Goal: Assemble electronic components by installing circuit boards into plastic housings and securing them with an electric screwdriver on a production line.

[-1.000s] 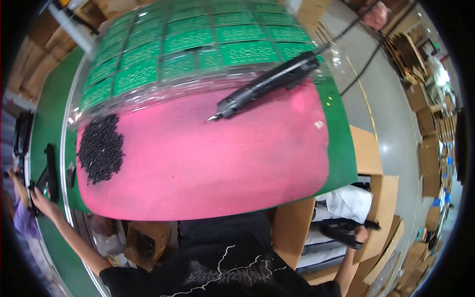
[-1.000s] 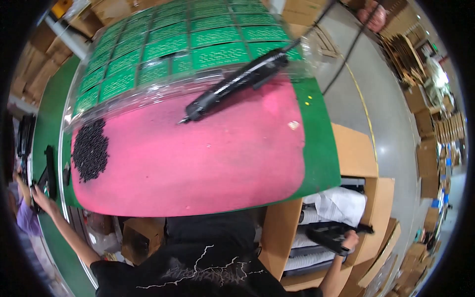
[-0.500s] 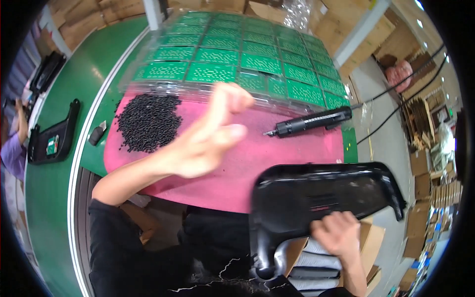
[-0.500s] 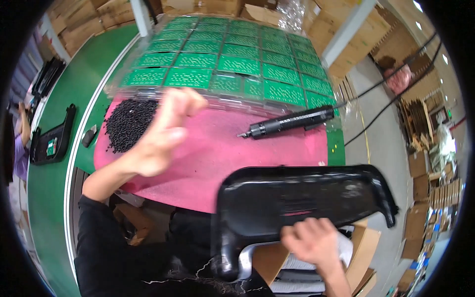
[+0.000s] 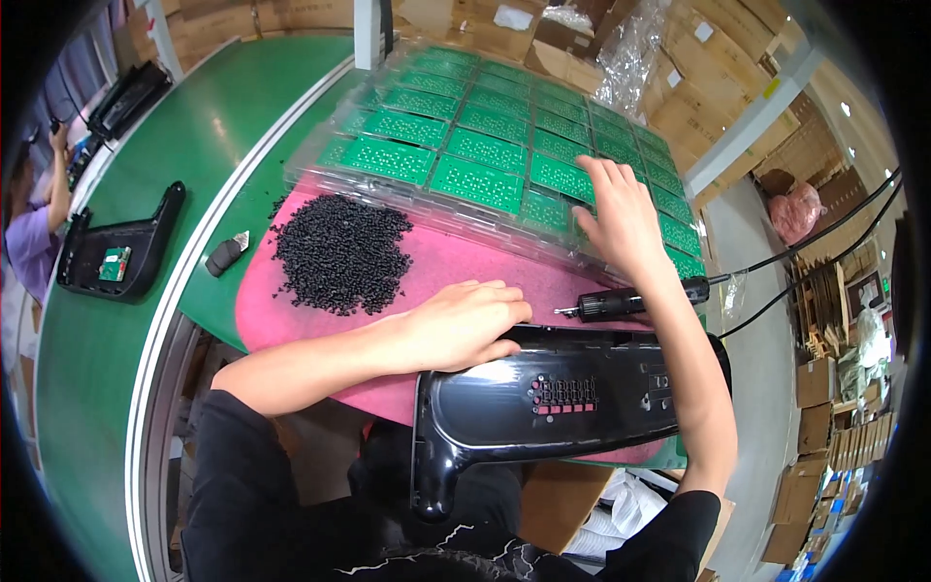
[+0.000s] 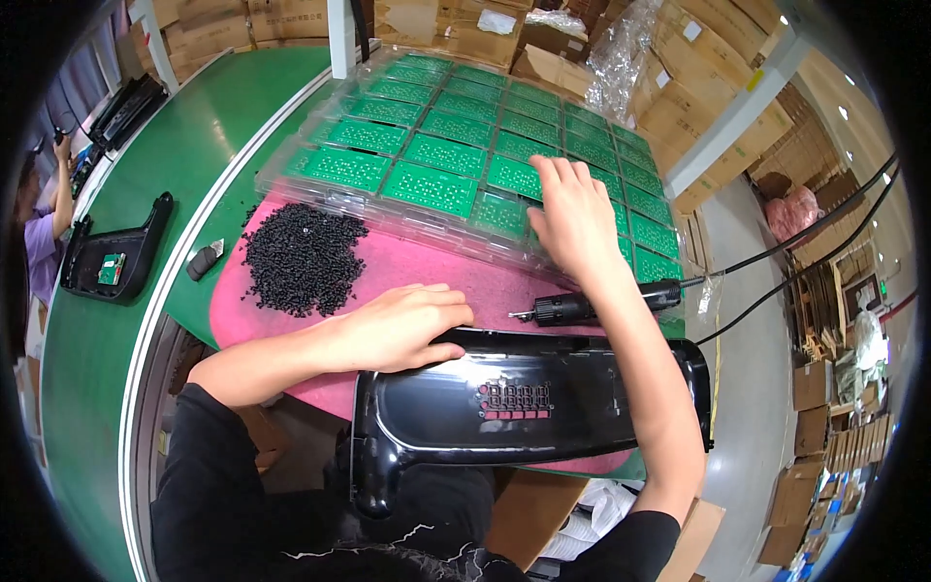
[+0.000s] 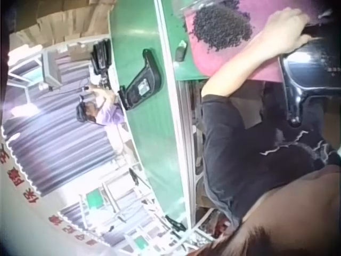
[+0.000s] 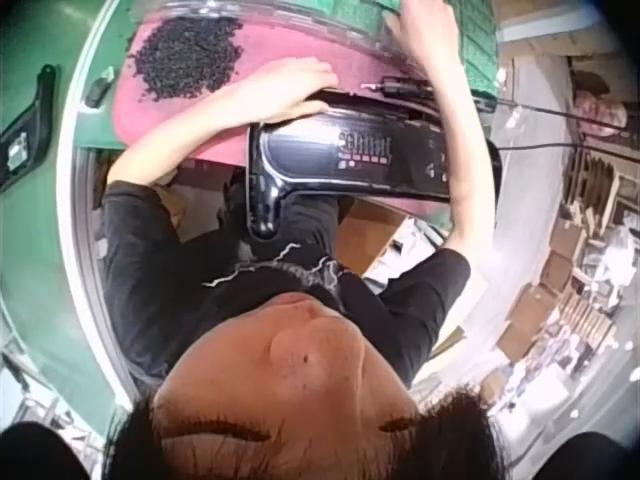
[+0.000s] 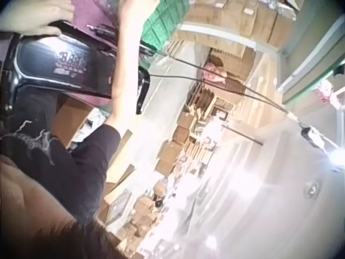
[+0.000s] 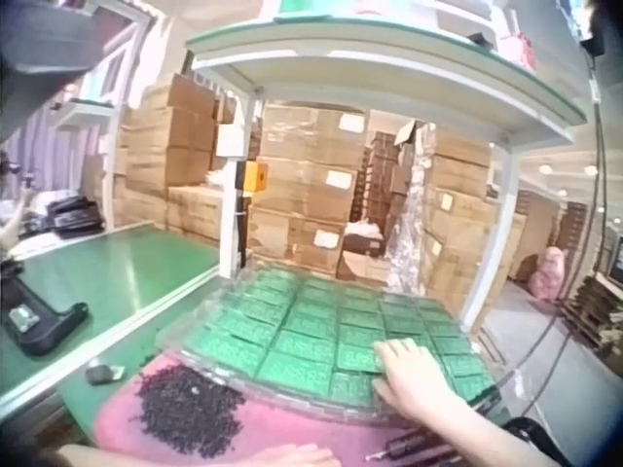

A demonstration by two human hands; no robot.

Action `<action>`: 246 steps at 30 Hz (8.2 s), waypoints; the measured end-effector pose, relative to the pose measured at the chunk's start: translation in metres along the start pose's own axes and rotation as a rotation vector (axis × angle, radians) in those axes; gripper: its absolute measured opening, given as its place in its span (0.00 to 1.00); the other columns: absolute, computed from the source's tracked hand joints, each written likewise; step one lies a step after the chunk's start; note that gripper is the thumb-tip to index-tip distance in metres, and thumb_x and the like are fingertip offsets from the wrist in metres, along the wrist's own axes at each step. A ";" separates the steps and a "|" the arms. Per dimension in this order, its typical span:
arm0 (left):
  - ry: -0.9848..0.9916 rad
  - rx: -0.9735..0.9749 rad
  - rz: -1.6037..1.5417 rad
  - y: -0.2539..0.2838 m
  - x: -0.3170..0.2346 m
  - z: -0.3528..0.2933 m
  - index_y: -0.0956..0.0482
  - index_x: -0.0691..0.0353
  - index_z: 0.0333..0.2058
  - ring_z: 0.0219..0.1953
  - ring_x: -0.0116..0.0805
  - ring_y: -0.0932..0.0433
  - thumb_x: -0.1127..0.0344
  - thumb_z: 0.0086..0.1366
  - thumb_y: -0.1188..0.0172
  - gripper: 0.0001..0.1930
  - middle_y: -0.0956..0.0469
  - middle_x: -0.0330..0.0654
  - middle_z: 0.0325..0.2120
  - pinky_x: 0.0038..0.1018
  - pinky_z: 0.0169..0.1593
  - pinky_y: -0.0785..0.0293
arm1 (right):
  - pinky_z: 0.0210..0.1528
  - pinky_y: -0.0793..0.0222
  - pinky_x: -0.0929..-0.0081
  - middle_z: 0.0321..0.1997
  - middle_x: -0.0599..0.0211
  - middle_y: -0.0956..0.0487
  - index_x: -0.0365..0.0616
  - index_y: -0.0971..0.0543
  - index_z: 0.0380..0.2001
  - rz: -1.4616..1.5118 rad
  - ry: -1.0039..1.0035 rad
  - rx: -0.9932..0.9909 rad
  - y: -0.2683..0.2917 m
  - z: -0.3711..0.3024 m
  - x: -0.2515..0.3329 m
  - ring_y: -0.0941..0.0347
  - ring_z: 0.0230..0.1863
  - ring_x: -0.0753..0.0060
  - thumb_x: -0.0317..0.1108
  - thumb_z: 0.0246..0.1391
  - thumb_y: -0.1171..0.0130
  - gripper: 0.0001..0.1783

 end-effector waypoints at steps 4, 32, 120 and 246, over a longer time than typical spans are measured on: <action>-0.104 -0.076 0.057 0.010 0.011 0.003 0.24 0.65 0.39 0.42 0.46 0.26 0.65 0.58 0.39 0.12 0.25 0.45 0.35 0.40 0.46 0.28 | 0.64 0.42 0.57 0.60 0.55 0.31 0.51 0.41 0.65 0.166 0.003 0.165 -0.049 0.027 -0.032 0.39 0.63 0.51 0.27 0.46 0.37 0.42; -0.372 -0.167 -0.101 0.020 -0.022 0.003 0.24 0.67 0.47 0.37 0.43 0.23 0.66 0.38 0.29 0.32 0.23 0.45 0.38 0.34 0.37 0.23 | 0.22 0.35 0.86 0.15 0.74 0.26 0.38 0.24 0.30 0.794 -0.491 0.138 0.078 -0.162 0.050 0.29 0.18 0.87 0.24 0.45 0.32 0.10; 0.016 -0.786 0.170 0.050 -0.126 -0.026 0.23 0.53 0.23 0.25 0.35 0.30 0.66 0.35 0.41 0.10 0.28 0.35 0.23 0.26 0.24 0.37 | 0.44 0.33 0.84 0.45 0.67 0.32 0.46 0.36 0.58 0.849 -0.802 -0.083 0.037 -0.136 -0.053 0.31 0.43 0.79 0.27 0.60 0.43 0.25; -0.067 0.078 -0.106 0.003 -0.016 -0.007 0.21 0.60 0.30 0.25 0.38 0.20 0.65 0.56 0.37 0.07 0.19 0.38 0.25 0.30 0.24 0.29 | 0.20 0.41 0.78 0.22 0.71 0.33 0.42 0.33 0.38 1.703 -0.284 -0.486 0.044 -0.114 0.049 0.37 0.17 0.77 0.34 0.49 0.37 0.18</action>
Point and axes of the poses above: each hand's wrist, its own z-axis towards the middle knuckle, its own y-axis out of the back of the hand, x = y × z, the point moved 2 cm from there along z, towards the middle knuckle
